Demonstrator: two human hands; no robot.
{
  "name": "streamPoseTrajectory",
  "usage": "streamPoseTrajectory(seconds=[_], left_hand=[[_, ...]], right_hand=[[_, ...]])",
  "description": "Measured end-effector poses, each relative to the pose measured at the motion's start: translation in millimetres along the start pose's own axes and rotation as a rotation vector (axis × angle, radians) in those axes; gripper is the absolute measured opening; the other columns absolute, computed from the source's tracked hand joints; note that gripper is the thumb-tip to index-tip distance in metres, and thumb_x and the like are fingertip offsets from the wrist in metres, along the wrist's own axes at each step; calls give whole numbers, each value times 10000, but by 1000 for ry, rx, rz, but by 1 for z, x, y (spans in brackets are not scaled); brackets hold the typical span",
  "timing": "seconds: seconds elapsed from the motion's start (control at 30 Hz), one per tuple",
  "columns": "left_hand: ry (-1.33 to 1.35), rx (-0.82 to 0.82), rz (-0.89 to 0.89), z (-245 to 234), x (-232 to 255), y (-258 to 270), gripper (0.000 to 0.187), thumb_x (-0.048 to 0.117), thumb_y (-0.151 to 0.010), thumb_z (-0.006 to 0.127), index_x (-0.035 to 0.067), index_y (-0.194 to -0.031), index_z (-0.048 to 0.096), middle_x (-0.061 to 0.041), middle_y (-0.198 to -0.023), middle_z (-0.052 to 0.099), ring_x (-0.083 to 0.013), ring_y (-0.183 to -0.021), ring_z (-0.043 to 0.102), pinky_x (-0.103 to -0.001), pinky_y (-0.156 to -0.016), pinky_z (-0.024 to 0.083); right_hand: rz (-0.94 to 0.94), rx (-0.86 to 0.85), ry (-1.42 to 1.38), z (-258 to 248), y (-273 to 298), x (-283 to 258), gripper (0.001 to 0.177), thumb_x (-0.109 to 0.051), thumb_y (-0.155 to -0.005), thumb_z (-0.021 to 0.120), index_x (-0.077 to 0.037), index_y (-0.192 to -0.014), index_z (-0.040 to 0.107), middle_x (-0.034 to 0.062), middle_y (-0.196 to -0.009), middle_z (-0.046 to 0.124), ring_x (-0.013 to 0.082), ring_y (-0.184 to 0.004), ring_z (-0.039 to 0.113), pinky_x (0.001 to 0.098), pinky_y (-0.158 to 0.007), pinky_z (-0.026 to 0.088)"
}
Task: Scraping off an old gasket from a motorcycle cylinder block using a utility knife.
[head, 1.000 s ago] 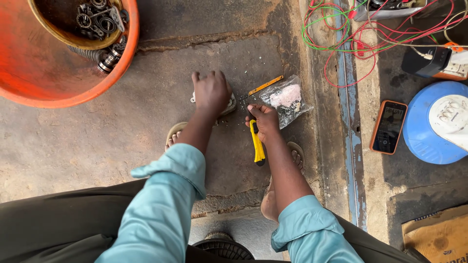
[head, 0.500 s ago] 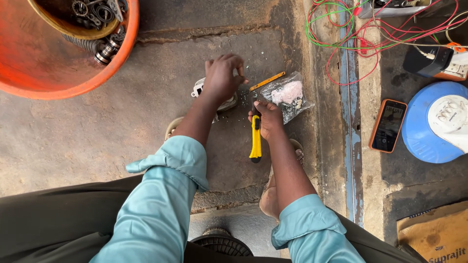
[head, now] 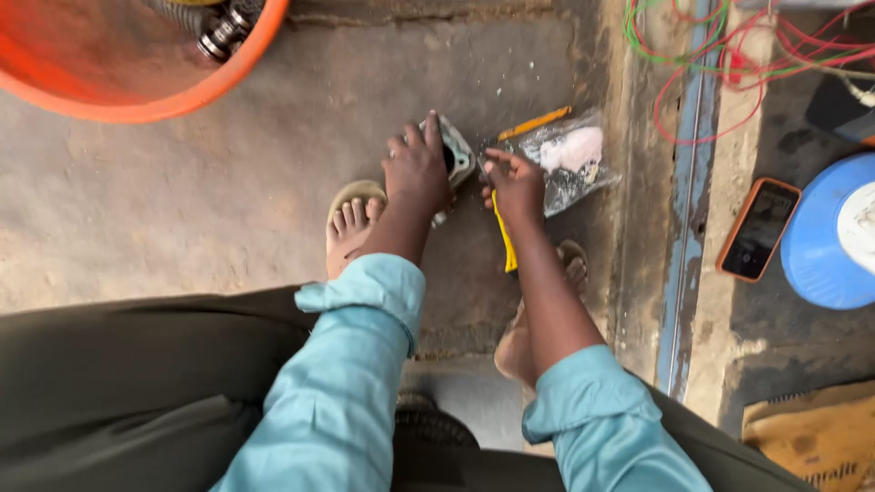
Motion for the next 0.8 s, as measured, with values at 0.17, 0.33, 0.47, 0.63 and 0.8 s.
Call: streamPoseTrajectory(seconds=[0.17, 0.33, 0.47, 0.63, 0.8], left_hand=[[-160, -253, 45, -15, 3, 1, 1473, 601, -645, 937, 153, -1662, -31, -354, -1417, 453, -447, -1250, 553, -479, -844, 594], [-132, -244, -41, -16, 5, 8, 1450, 612, -689, 903, 161, -1654, -81, -423, -1299, 535, -448, -1080, 670, -488, -659, 664], [34, -310, -206, -15, 0, 34, 1497, 639, -668, 905, 116, -1664, -83, -396, -1296, 543, -416, -1072, 692, -480, -705, 633], [67, -233, -188, 4, 0, 22, 1524, 693, -633, 905, 58, -1637, -50, -433, -1243, 552, -432, -1107, 657, -460, -727, 645], [127, -169, -64, -7, -4, 26, 1582, 643, -538, 961, 51, -1650, 5, -396, -1254, 553, -396, -1124, 674, -360, -889, 591]], right_hand=[[-7, 9, 10, 2, 1, 12, 373, -64, -898, 754, -13, -1265, 711, 29, -794, 723, 65, -601, 638, 234, -495, 522], [-188, 23, 52, 12, -2, 19, 436, -40, -877, 801, -4, -1303, 717, 26, -791, 721, 48, -619, 627, 227, -509, 505], [-185, 189, 273, 20, 35, -15, 417, -49, -862, 784, -27, -1272, 717, 73, -794, 766, 91, -584, 659, 268, -498, 501], [-392, 277, 565, 13, 41, -16, 339, -86, -784, 842, -11, -1110, 794, 187, -836, 776, 230, -742, 759, 348, -684, 568], [-526, 270, 464, 23, 44, -10, 281, -109, -880, 782, 1, -1138, 772, 213, -1017, 766, 278, -913, 780, 366, -789, 598]])
Point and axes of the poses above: each hand's wrist, its own y-axis away from the middle knuckle, its own z-axis out of the palm, x = y × z, the point moved 5 cm from there along -y, towards the middle knuckle
